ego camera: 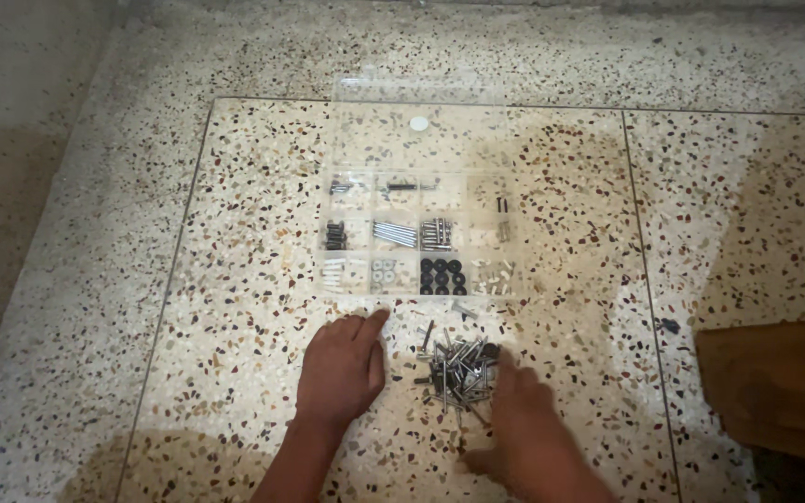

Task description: The person sits on a tiled floor and sorts a pile of mixed screws and bolts into a clear plastic organizer box. They pick up individual fasteners from the pile and place them into the corresponding compartments of the box.

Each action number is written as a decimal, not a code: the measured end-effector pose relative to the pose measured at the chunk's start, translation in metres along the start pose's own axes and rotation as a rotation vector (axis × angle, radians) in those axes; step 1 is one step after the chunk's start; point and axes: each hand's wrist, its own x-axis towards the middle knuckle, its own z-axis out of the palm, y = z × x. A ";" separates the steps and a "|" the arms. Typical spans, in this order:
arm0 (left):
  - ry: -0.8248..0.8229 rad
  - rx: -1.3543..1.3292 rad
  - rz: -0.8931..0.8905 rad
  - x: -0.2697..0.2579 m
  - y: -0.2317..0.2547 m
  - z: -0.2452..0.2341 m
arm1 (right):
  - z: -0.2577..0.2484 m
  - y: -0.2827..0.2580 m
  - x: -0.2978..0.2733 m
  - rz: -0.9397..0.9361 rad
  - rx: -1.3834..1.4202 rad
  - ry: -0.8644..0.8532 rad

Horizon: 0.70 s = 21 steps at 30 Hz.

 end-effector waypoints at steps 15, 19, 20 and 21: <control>0.042 0.014 0.024 -0.001 0.002 -0.001 | 0.010 0.025 0.037 -0.152 0.284 0.194; 0.034 0.006 0.007 0.000 0.002 -0.002 | -0.002 0.022 0.034 -0.242 0.502 0.275; 0.032 0.004 0.003 0.000 0.002 -0.002 | -0.005 0.021 0.035 -0.199 0.559 0.264; 0.030 0.002 0.000 -0.001 0.002 -0.001 | -0.008 0.021 0.035 -0.156 0.615 0.253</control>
